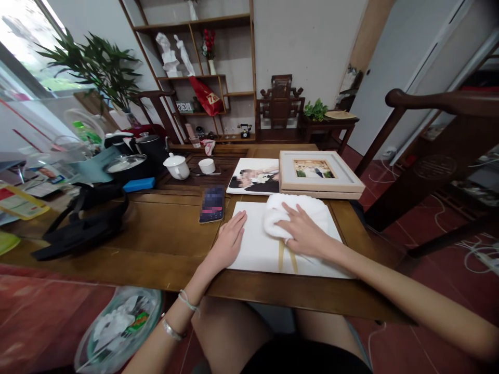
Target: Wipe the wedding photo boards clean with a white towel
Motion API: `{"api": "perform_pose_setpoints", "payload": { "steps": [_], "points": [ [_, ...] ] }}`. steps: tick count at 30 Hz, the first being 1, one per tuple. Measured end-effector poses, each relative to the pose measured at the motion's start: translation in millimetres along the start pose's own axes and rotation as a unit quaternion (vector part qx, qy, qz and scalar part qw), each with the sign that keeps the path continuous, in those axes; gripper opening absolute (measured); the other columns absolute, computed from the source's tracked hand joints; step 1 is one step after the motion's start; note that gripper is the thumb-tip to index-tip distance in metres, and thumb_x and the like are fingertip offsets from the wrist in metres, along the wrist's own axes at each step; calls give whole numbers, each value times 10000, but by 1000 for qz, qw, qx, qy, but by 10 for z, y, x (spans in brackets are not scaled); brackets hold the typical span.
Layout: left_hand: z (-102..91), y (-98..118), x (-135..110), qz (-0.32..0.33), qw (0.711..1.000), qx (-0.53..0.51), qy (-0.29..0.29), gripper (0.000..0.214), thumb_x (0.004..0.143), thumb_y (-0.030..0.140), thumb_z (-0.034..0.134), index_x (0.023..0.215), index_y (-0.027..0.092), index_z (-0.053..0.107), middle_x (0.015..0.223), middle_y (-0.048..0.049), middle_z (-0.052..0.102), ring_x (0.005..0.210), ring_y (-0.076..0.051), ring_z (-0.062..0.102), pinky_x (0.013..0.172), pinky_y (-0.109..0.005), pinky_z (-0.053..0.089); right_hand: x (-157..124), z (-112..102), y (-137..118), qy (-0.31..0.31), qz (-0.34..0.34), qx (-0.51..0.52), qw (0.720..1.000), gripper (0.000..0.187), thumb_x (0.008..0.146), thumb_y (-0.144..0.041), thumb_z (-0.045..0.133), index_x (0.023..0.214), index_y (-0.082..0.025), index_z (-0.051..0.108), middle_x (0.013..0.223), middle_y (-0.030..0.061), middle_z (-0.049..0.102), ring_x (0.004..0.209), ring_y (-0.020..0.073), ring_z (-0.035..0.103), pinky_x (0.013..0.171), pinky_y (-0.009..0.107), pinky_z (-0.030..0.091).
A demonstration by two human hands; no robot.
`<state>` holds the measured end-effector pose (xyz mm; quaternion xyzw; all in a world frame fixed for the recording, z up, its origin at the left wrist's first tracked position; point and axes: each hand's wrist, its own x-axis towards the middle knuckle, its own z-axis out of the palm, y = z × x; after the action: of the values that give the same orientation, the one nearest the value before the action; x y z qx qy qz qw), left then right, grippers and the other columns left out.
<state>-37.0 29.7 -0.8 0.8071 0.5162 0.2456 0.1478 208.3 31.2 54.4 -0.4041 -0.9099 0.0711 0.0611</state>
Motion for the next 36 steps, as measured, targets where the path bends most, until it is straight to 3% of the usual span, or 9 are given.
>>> {"api": "perform_pose_setpoints", "payload": {
  "steps": [3, 7, 11, 16, 24, 27, 33, 36],
  "points": [
    [-1, 1, 3, -2, 1000, 2, -3, 454, 955, 257, 281, 1382, 159, 402, 1476, -122, 384, 1386, -227, 319, 1119, -467, 276, -140, 38, -274, -24, -82, -5, 996, 488, 671, -158, 584, 1156, -199, 626, 1496, 143, 313, 1400, 384, 107, 1077, 642, 62],
    [10, -16, -1, 9, 1000, 6, 1, 456, 954, 243, 264, 1379, 153, 405, 1476, -122, 383, 1388, -215, 317, 1126, -454, 269, -263, 43, -463, -43, -162, 0, 986, 424, 705, -255, 643, 1128, -229, 645, 1512, 100, 295, 1402, 364, 121, 1104, 599, 67],
    [20, -30, -6, 6, 1000, -4, 5, 452, 955, 259, 282, 1381, 165, 400, 1475, -119, 386, 1391, -217, 310, 1127, -461, 264, -22, -1, -262, -7, -116, -2, 993, 399, 860, -428, 531, 1194, -228, 616, 1457, 111, 397, 1386, 319, 220, 1101, 562, 155],
    [10, -21, 3, 7, 1000, -6, 3, 452, 953, 259, 287, 1380, 167, 404, 1471, -119, 392, 1385, -223, 322, 1122, -463, 270, 317, 24, -144, 25, -55, -44, 997, 514, 923, -544, 370, 1207, -190, 612, 1444, 166, 399, 1372, 370, 228, 1056, 624, 185],
    [8, -46, -22, 28, 999, -26, 5, 454, 935, 251, 330, 1379, 195, 411, 1476, -108, 386, 1385, -242, 318, 1117, -470, 277, -204, 175, -750, 31, -151, -41, 987, 424, 928, -497, 388, 1046, -231, 695, 1460, 153, 370, 1351, 427, 238, 1022, 671, 213],
    [6, -48, -20, 22, 999, -25, 0, 463, 936, 246, 316, 1387, 175, 396, 1484, -120, 370, 1392, -243, 304, 1116, -475, 275, -123, 116, -659, 12, -124, -24, 992, 415, 937, -479, 383, 1114, -229, 662, 1447, 147, 396, 1352, 392, 263, 1037, 640, 230],
    [5, -22, 5, 18, 1000, -12, 5, 443, 955, 244, 284, 1377, 187, 408, 1471, -113, 391, 1385, -228, 317, 1112, -467, 279, 518, -46, -161, 4, -40, -30, 999, 479, 959, -469, 337, 1254, -161, 555, 1376, 200, 469, 1328, 386, 315, 1008, 616, 284],
    [11, -28, 4, 23, 1000, -11, 8, 438, 958, 241, 286, 1373, 199, 417, 1474, -104, 388, 1385, -224, 317, 1114, -460, 279, 583, -59, -139, 0, -40, -40, 998, 467, 961, -451, 345, 1253, -152, 554, 1392, 208, 444, 1323, 392, 316, 1001, 614, 291]
  ]
}}
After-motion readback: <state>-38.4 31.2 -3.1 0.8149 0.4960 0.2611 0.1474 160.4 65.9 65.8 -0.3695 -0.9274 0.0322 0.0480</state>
